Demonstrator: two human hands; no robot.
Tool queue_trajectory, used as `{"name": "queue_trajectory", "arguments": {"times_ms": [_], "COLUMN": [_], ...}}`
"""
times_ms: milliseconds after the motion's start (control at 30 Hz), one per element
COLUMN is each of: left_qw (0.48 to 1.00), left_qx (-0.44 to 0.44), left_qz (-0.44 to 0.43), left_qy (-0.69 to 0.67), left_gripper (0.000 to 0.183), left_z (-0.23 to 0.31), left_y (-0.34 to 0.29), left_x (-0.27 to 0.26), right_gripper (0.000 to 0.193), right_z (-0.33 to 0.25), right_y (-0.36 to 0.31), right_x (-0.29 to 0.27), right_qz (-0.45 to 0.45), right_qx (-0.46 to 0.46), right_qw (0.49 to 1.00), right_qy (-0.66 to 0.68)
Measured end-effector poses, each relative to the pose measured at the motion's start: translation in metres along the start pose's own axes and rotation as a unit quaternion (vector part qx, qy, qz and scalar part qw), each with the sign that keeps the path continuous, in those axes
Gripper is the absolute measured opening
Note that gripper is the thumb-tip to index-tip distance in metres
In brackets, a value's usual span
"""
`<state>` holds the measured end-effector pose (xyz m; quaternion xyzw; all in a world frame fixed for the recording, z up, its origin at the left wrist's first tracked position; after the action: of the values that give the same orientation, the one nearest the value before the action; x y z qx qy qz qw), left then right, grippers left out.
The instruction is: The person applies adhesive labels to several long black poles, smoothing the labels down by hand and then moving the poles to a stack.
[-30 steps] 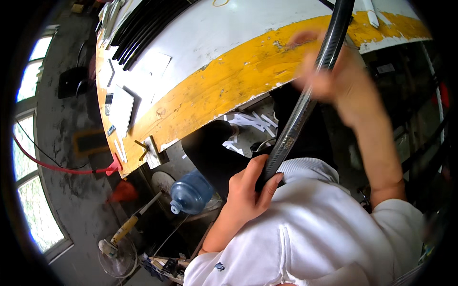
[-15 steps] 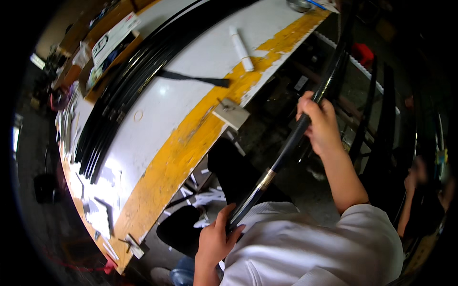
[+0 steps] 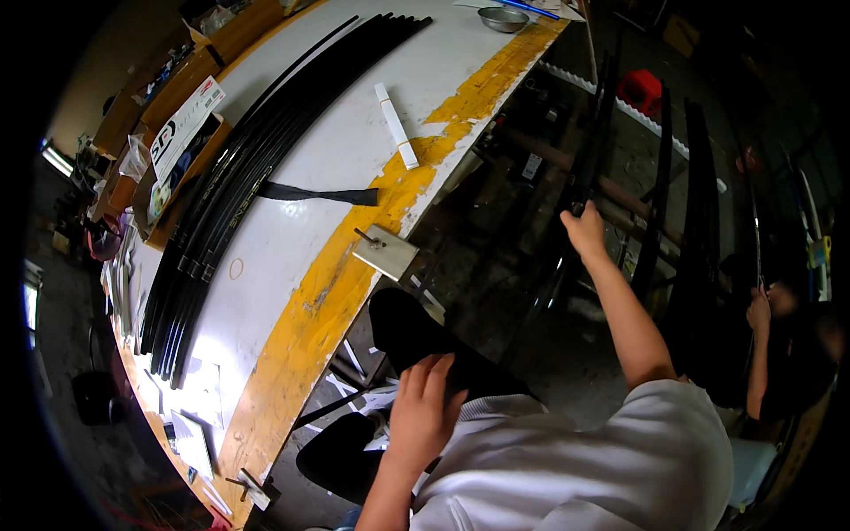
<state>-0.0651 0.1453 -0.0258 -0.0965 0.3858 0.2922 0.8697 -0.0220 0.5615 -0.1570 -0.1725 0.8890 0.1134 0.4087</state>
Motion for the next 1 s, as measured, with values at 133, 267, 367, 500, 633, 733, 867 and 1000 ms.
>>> {"name": "queue_trajectory", "arguments": {"times_ms": [133, 267, 367, 500, 633, 733, 867, 1000], "left_qw": [0.999, 0.996, 0.993, 0.988, 0.985, 0.872, 0.743, 0.716], "left_qx": [-0.044, -0.080, -0.105, -0.133, 0.015, 0.195, 0.219, 0.249], "left_qz": [0.023, 0.050, 0.058, 0.073, 0.071, 0.047, 0.120, 0.019], "left_qy": [0.014, 0.005, -0.004, -0.019, -0.155, -0.446, -0.621, -0.652], "left_gripper": [0.048, 0.046, 0.044, 0.041, 0.040, 0.057, 0.057, 0.062], "left_z": [-0.018, -0.025, -0.023, -0.020, 0.009, 0.059, 0.133, 0.154], "left_y": [-0.016, -0.024, -0.024, -0.021, 0.000, 0.017, 0.008, 0.003], "left_x": [-0.008, -0.014, -0.023, -0.037, -0.070, -0.106, -0.129, -0.166], "right_gripper": [0.062, 0.067, 0.075, 0.065, 0.064, 0.052, 0.052, 0.050], "right_z": [0.013, 0.013, 0.018, 0.006, 0.029, 0.028, 0.017, -0.009], "right_y": [0.049, 0.067, 0.077, 0.087, 0.101, 0.096, 0.087, 0.073], "right_x": [0.013, 0.024, 0.027, 0.025, 0.020, 0.008, 0.016, 0.011], "right_qz": [-0.035, -0.043, -0.035, -0.029, -0.004, 0.057, -0.025, -0.018], "right_qx": [0.062, 0.108, 0.108, 0.083, 0.094, 0.063, 0.033, 0.016], "right_qw": [0.995, 0.983, 0.980, 0.973, 0.977, 0.982, 0.976, 0.981], "right_qy": [-0.074, -0.140, -0.166, -0.212, -0.192, -0.167, -0.213, -0.190]}}
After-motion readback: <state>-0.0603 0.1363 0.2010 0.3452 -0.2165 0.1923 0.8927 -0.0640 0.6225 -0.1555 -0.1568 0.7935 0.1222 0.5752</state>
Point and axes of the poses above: each hand's wrist, its own y-axis towards the middle knuckle, its own x-axis out of the palm, z = x × y, the point moved 5 cm from there along y, towards the middle knuckle, and after that the axes turned 2 degrees about -z, right-handed, at the moved point
